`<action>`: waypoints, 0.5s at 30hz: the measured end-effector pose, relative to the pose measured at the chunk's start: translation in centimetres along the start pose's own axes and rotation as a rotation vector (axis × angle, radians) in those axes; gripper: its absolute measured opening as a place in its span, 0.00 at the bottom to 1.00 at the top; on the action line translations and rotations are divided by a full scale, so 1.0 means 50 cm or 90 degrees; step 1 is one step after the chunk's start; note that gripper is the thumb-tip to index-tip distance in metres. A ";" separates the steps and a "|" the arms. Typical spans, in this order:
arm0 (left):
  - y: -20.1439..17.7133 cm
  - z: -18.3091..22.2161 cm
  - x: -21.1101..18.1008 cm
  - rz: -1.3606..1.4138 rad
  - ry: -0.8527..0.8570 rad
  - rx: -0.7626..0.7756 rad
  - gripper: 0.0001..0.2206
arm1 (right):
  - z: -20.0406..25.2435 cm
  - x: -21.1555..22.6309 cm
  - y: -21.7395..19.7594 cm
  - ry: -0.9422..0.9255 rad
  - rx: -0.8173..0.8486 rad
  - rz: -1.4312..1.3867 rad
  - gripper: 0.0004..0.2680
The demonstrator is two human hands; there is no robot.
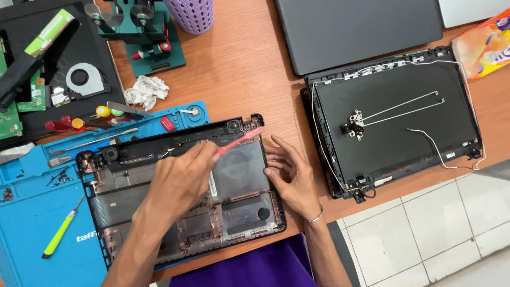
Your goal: The person cleans the internal components of a disassembled laptop using a small brush by hand, moving the brush across the bottom casing and various internal plastic parts.
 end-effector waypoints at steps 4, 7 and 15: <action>0.001 -0.003 0.000 -0.042 0.004 0.012 0.04 | -0.002 -0.003 0.001 0.005 0.006 -0.005 0.27; 0.010 -0.003 0.003 -0.050 -0.007 0.052 0.05 | 0.001 -0.001 0.001 0.000 -0.001 -0.008 0.26; -0.002 -0.012 -0.003 -0.068 0.008 0.042 0.05 | 0.005 0.007 0.003 0.001 -0.009 0.014 0.26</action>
Point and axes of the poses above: each hand's wrist, its own z-axis away from the middle knuckle, its own y-axis out of the palm, x = y × z, the point moved 8 cm from there along -z, towards the middle knuckle, and after that the axes turned 8 degrees about y, right-handed, at the moved point
